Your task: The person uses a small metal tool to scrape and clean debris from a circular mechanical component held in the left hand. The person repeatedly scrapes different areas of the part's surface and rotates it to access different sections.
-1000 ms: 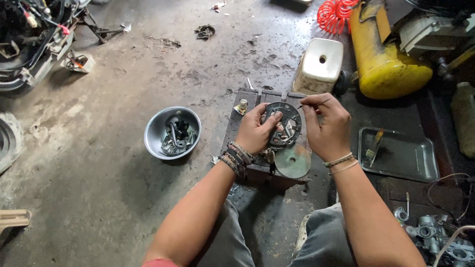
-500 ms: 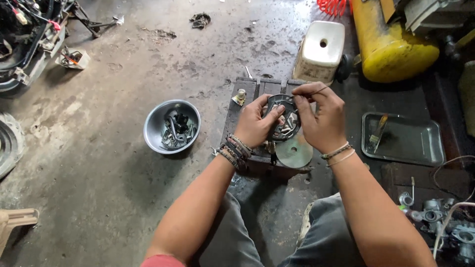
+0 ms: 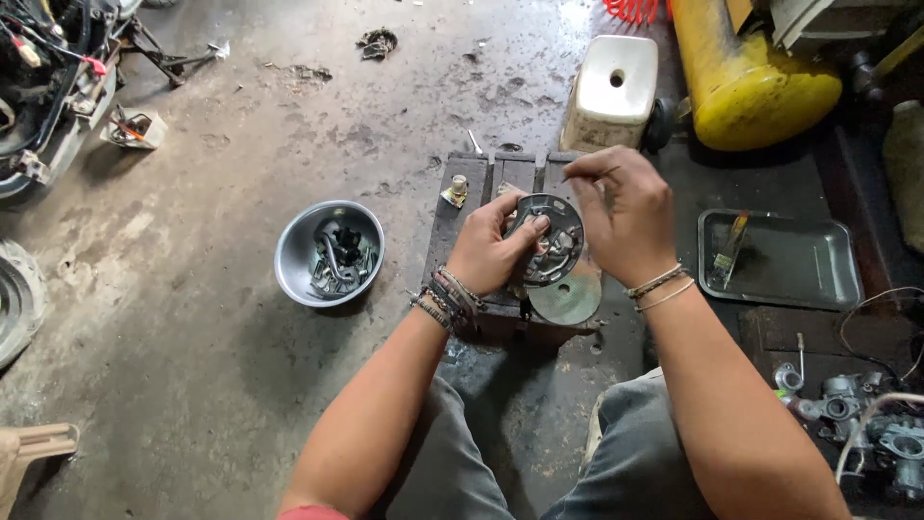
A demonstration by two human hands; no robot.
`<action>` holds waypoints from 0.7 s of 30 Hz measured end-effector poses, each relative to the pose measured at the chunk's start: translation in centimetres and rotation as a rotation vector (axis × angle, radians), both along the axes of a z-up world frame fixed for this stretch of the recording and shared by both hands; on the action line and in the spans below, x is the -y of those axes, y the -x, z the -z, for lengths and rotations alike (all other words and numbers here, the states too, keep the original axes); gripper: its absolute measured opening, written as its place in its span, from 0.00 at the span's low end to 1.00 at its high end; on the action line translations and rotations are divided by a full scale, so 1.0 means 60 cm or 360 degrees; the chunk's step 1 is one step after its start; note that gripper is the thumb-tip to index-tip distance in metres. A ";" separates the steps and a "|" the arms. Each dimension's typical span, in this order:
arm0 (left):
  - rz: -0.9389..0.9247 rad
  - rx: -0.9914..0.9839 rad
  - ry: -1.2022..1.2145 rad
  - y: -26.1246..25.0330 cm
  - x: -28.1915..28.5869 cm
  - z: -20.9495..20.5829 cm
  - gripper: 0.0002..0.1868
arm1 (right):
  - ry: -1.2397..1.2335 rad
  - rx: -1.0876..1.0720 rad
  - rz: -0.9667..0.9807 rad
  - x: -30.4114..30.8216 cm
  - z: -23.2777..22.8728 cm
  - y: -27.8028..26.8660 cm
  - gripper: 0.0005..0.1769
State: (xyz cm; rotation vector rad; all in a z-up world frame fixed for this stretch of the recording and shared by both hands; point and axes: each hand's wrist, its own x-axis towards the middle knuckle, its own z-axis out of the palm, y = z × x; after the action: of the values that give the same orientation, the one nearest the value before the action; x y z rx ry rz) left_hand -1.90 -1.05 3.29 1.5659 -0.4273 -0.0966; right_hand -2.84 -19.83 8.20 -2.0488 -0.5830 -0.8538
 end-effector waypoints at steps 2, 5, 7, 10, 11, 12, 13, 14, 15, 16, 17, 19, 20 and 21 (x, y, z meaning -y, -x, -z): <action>0.0012 -0.0055 0.0036 0.006 -0.001 -0.011 0.09 | 0.0000 0.0020 -0.0023 0.005 -0.011 0.005 0.05; 0.0024 -0.0135 0.0048 0.003 -0.002 -0.006 0.09 | 0.0028 -0.0045 -0.0107 -0.003 -0.009 0.015 0.04; 0.0022 -0.0151 0.0026 0.000 -0.003 -0.002 0.10 | 0.0060 -0.0121 -0.0169 -0.009 -0.008 0.018 0.03; 0.0076 -0.0290 0.0143 -0.009 -0.006 0.007 0.11 | 0.0101 -0.0112 -0.0140 -0.012 -0.014 0.019 0.06; 0.0110 -0.0353 0.0184 -0.016 -0.008 0.019 0.14 | 0.0037 -0.0179 -0.0137 -0.014 -0.013 0.020 0.06; 0.0148 -0.0419 0.0223 -0.021 -0.010 0.032 0.17 | -0.0028 -0.0249 -0.0131 -0.016 -0.011 0.022 0.06; 0.0146 -0.0411 0.0223 -0.028 -0.014 0.042 0.17 | -0.0028 -0.0241 -0.0133 -0.015 -0.006 0.019 0.06; 0.0169 -0.0455 0.0238 -0.031 -0.019 0.055 0.17 | -0.0153 -0.0308 -0.0148 -0.015 0.002 0.019 0.06; 0.0191 -0.0499 0.0253 -0.034 -0.024 0.067 0.17 | -0.0278 -0.0375 -0.0163 -0.015 0.009 0.019 0.07; 0.0190 -0.0492 0.0256 -0.036 -0.026 0.069 0.17 | -0.0274 -0.0369 -0.0165 -0.014 0.011 0.019 0.07; 0.0143 -0.0550 0.0256 -0.039 -0.028 0.070 0.16 | -0.0381 -0.0489 -0.0177 -0.013 0.013 0.019 0.07; 0.0101 -0.0605 0.0259 -0.045 -0.033 0.074 0.16 | -0.0485 -0.0605 -0.0185 -0.011 0.013 0.020 0.07; 0.0073 -0.0582 0.0217 -0.047 -0.037 0.078 0.15 | -0.0503 -0.0618 -0.0174 -0.012 0.013 0.021 0.07; 0.0045 -0.0560 0.0174 -0.049 -0.042 0.082 0.15 | -0.0521 -0.0631 -0.0162 -0.013 0.014 0.021 0.07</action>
State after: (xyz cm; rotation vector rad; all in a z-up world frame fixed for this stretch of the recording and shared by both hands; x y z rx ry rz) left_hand 1.05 1.49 -1.61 1.4002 -0.1742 -0.3590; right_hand -4.09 -19.05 7.38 -1.8024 -0.3009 -0.4303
